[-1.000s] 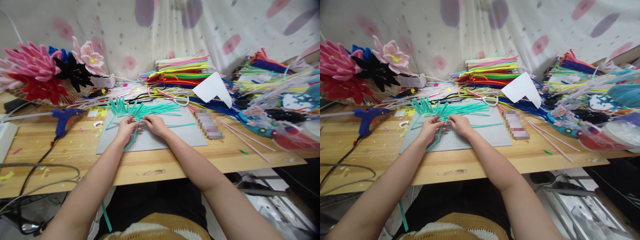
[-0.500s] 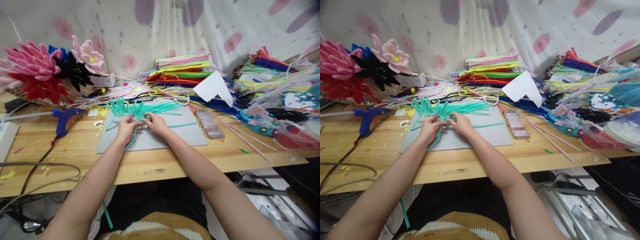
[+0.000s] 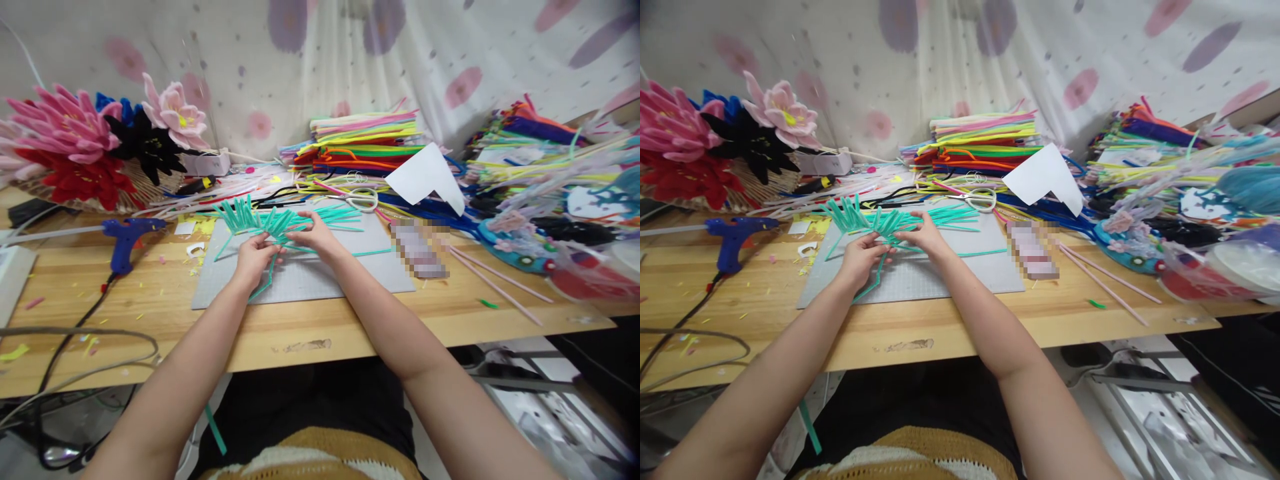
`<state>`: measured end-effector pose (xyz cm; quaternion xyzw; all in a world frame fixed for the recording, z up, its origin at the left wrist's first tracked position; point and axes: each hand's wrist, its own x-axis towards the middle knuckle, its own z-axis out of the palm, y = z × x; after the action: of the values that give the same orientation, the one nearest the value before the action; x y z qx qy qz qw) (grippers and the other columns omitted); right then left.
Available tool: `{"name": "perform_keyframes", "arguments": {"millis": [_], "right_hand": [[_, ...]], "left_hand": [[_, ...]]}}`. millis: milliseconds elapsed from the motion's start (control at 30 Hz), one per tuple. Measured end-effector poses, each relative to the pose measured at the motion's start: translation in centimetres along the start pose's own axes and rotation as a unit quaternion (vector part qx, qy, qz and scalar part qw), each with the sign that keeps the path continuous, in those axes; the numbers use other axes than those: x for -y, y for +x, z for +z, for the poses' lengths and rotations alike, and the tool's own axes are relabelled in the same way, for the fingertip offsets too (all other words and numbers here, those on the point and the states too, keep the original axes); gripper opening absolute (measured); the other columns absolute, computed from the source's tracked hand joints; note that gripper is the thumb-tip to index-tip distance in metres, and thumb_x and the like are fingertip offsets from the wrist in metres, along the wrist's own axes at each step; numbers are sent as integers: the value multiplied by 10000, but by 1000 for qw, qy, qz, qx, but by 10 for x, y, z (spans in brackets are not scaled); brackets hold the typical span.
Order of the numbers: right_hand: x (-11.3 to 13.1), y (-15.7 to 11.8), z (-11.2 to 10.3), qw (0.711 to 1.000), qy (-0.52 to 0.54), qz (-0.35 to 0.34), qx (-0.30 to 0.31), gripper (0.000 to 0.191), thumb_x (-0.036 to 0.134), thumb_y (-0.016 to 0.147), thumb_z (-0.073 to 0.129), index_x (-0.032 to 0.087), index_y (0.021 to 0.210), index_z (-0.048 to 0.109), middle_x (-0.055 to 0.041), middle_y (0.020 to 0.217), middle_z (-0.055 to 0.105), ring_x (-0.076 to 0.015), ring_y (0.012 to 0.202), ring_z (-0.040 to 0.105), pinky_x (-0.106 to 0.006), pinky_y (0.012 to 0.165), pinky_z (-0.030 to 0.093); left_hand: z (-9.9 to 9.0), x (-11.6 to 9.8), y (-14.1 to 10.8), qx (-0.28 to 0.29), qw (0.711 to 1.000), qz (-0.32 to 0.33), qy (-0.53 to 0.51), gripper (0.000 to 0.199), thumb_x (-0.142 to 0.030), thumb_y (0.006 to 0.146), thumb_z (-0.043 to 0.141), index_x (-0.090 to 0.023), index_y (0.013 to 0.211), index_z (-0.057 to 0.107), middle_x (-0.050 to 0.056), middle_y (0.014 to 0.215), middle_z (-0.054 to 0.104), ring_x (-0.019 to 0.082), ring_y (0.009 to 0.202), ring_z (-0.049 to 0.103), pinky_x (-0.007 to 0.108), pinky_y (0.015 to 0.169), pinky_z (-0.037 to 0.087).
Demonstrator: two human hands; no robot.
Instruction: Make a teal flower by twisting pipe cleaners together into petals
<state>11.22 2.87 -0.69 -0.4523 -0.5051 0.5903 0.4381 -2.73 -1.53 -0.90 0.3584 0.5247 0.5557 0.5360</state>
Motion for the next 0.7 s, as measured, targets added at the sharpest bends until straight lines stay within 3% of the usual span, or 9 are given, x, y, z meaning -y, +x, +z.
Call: {"name": "perform_keyframes", "arguments": {"millis": [133,267,700], "right_hand": [[-1,4,-3,994,-96,-48,16,697,218,515,760,204,1112,402,55,703,596,-133,671,606,-298,679,494],[-10,8,2,982,-168,-85,15,652,199,523,738,203,1095,425,75,666,568,-142,676,612,-297,666,490],[-10,5,4,996,-37,-63,53,686,158,489,719,232,1069,360,60,758,584,-123,684,607,-236,587,492]], "left_hand": [[2,0,-3,1,1000,-13,13,480,-36,546,653,-95,1019,600,-28,595,600,152,574,633,232,487,481],[4,1,-4,28,999,-3,20,470,-59,530,674,-91,997,636,-2,611,632,145,566,628,233,503,481],[2,-2,-3,1,1000,-19,5,570,-23,576,642,-81,1140,581,8,633,661,132,557,637,207,479,485]]}}
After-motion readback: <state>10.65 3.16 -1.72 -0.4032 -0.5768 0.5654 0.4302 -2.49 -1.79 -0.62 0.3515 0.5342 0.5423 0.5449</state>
